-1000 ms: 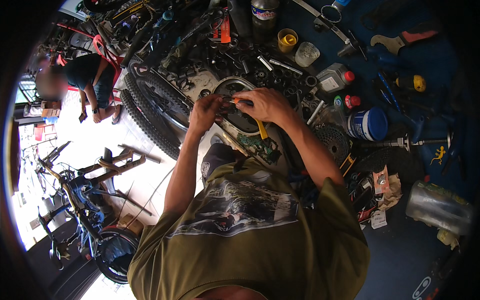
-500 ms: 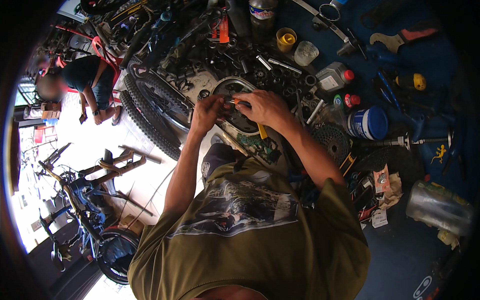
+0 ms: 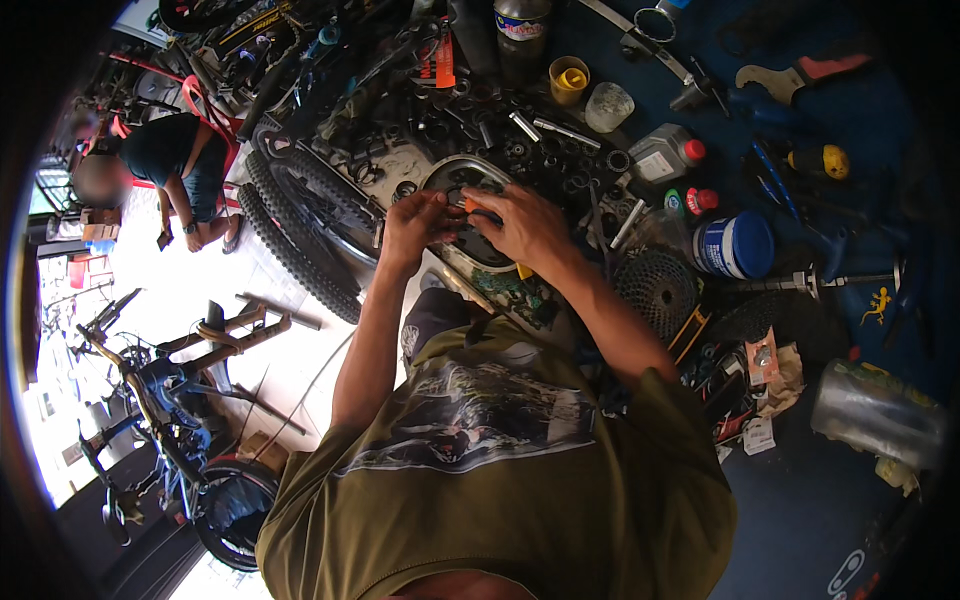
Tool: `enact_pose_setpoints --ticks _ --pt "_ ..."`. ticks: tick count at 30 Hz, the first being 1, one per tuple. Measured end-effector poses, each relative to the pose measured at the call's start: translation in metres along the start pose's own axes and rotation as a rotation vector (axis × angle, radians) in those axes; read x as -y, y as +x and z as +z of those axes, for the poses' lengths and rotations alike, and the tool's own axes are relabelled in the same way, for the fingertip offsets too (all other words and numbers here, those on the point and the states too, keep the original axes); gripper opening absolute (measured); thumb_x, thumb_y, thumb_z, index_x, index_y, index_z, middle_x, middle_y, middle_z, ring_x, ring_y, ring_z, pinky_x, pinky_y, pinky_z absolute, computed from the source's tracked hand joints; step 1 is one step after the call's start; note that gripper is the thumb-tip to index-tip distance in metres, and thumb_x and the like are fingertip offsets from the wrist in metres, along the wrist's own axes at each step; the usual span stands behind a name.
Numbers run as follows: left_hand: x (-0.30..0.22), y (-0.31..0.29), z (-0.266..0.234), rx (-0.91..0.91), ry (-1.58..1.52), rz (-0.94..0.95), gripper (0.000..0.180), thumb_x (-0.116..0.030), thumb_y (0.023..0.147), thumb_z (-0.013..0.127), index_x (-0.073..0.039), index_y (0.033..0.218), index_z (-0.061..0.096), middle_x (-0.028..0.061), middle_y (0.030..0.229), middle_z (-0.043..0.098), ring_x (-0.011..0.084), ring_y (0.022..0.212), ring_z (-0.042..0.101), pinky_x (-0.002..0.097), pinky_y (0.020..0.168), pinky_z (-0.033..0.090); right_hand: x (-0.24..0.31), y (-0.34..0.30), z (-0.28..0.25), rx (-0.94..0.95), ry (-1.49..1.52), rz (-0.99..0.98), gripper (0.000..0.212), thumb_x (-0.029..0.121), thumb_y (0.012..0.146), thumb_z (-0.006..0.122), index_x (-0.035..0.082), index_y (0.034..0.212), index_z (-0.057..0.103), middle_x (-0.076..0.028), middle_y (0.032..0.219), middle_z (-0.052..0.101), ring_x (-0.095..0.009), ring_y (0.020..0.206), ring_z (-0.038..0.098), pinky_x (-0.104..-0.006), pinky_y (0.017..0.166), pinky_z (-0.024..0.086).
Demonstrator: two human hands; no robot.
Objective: The person assembles a bicycle by inserting a fork into the frame, wiping the frame with a cloth, attaching the handlebar, and tightening bolts with a wrench. The person then uses a screwdriver on a small part at the workbench.
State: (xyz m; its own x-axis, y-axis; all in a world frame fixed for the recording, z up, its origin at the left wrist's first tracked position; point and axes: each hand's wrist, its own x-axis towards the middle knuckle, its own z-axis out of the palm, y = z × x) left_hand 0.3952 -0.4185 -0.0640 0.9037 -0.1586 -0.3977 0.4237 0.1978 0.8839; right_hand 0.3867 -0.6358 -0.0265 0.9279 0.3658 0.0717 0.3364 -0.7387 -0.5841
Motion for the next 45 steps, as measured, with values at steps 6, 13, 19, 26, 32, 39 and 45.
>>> enact_pose_setpoints --ticks 6,13,19,26,32,39,45 --pt "0.003 -0.002 -0.003 0.006 -0.052 0.009 0.024 -0.022 0.103 0.066 0.0 0.114 0.064 0.0122 0.101 0.074 0.0223 0.091 0.076 0.033 0.073 0.065 0.01 -0.001 -0.011 0.032 -0.101 0.031 0.046 0.037 0.095 0.072 0.033 0.14 0.065 -0.005 0.099 0.067 -0.026 0.097 0.066 -0.0396 0.085 0.056" --pt "0.0 -0.005 0.001 0.03 -0.28 -0.046 0.022 -0.022 0.103 0.066 -0.001 0.111 0.064 0.0128 0.099 0.072 0.0275 0.092 0.076 0.036 0.074 0.066 0.005 -0.003 -0.009 0.017 0.037 0.038 0.048 0.035 0.093 0.073 0.037 0.141 0.064 -0.007 0.097 0.064 -0.027 0.094 0.066 -0.04 0.085 0.056" --pt "0.003 -0.006 -0.003 0.098 -0.446 -0.07 0.021 -0.02 0.105 0.064 0.0 0.11 0.064 0.0133 0.098 0.072 0.0297 0.091 0.077 0.0351 0.071 0.067 0.006 -0.002 -0.01 -0.031 -0.054 -0.033 0.049 0.034 0.091 0.076 0.038 0.139 0.066 -0.005 0.096 0.061 -0.025 0.091 0.064 -0.0389 0.084 0.055" --pt "0.003 -0.008 -0.001 0.098 -0.437 -0.068 0.02 -0.021 0.105 0.064 -0.001 0.111 0.064 0.0124 0.098 0.072 0.0297 0.091 0.077 0.0352 0.071 0.067 0.004 -0.003 -0.009 -0.048 -0.049 -0.027 0.047 0.035 0.091 0.076 0.039 0.137 0.067 -0.006 0.095 0.061 -0.025 0.091 0.064 -0.039 0.084 0.055" --pt "0.001 -0.008 -0.001 0.097 -0.405 -0.058 0.022 -0.022 0.105 0.064 -0.001 0.111 0.064 0.0115 0.097 0.071 0.0292 0.092 0.077 0.0343 0.071 0.067 0.001 -0.004 -0.012 -0.019 -0.061 -0.026 0.047 0.037 0.094 0.074 0.036 0.14 0.066 -0.003 0.091 0.06 -0.022 0.088 0.063 -0.0369 0.08 0.054" --pt "0.002 -0.007 -0.001 0.096 -0.359 -0.033 0.022 -0.022 0.105 0.064 -0.001 0.111 0.065 0.0101 0.097 0.071 0.0278 0.091 0.077 0.0339 0.071 0.066 0.004 -0.002 -0.017 0.013 -0.048 -0.007 0.047 0.038 0.095 0.071 0.035 0.141 0.065 -0.005 0.091 0.061 -0.024 0.089 0.064 -0.0382 0.08 0.054" --pt "0.003 -0.007 -0.003 0.074 -0.298 -0.014 0.021 -0.023 0.105 0.064 -0.003 0.111 0.065 0.0092 0.098 0.072 0.0261 0.09 0.077 0.0333 0.071 0.066 0.002 0.0 -0.017 0.036 0.035 0.013 0.046 0.038 0.096 0.071 0.034 0.141 0.064 -0.005 0.092 0.063 -0.025 0.089 0.065 -0.0382 0.08 0.054"
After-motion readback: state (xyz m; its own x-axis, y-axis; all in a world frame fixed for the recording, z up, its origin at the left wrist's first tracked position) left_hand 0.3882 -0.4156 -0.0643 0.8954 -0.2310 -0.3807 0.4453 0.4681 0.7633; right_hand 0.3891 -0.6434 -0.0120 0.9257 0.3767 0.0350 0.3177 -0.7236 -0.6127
